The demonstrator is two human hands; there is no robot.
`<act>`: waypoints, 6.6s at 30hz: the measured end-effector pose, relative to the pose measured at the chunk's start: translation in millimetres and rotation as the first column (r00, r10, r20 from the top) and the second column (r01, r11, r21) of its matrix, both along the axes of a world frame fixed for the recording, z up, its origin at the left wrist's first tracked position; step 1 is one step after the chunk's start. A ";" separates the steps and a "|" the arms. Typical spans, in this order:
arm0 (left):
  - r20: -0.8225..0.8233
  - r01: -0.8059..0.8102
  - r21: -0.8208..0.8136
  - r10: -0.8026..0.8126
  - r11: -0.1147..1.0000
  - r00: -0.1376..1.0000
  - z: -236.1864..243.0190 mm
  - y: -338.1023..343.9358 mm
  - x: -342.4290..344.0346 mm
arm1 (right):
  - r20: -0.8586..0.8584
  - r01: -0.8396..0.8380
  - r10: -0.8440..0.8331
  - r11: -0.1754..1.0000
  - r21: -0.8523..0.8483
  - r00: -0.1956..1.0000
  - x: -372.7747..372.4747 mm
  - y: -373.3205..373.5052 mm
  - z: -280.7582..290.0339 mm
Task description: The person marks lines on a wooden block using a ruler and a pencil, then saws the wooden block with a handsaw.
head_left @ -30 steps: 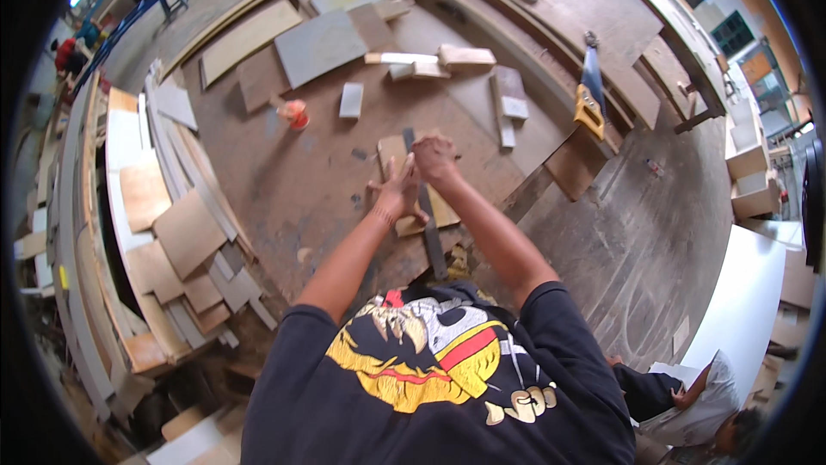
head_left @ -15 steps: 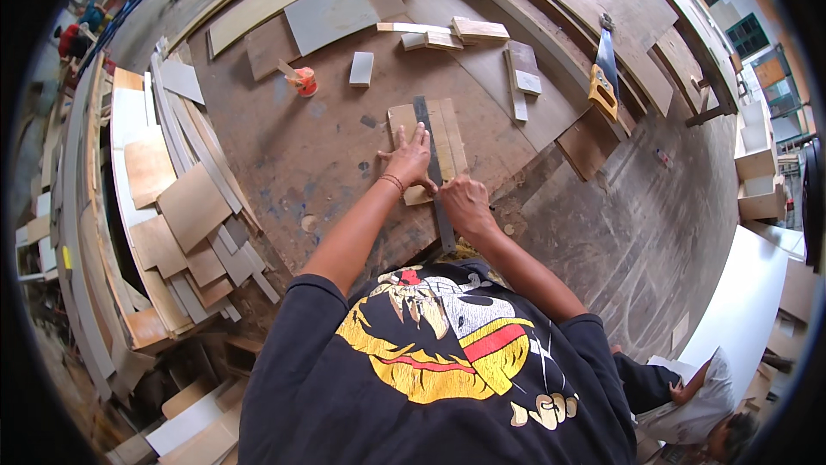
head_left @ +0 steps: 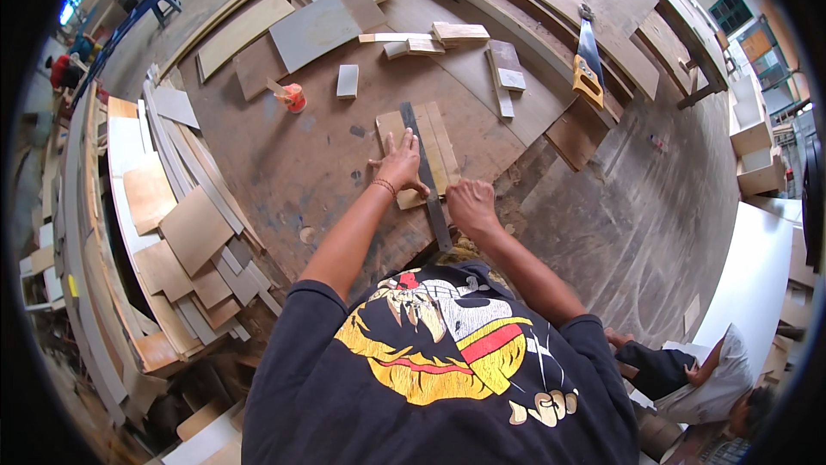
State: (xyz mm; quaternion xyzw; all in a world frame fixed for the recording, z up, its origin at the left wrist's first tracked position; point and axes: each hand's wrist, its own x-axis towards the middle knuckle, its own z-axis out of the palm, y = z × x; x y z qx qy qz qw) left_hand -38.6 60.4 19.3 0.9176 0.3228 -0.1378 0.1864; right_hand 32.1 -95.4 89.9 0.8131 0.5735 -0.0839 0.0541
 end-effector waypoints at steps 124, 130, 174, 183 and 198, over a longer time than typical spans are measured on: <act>-0.052 -0.030 -0.061 0.027 0.998 0.998 16.8 -6.0 4.7 | 0.199 -0.146 0.089 0.944 0.297 0.976 14.5 -21.6 -35.7; -0.035 0.025 -0.016 -0.025 1.000 0.999 1.2 1.0 3.4 | 0.148 -0.050 0.002 0.946 0.319 0.989 9.5 -21.1 -39.5; -0.060 -0.005 -0.052 0.002 0.999 0.998 18.7 -4.7 5.6 | -0.183 0.223 -0.184 0.951 0.217 0.966 9.7 -1.1 -23.2; -0.074 -0.012 -0.074 0.007 0.997 0.997 21.3 -5.3 4.8 | -0.200 0.307 -0.265 0.926 0.220 0.943 10.3 36.6 -52.3; -0.110 -0.044 -0.110 0.032 0.993 0.993 22.2 -4.0 6.7 | -0.192 0.237 -0.190 0.935 0.263 0.963 8.7 54.7 -44.6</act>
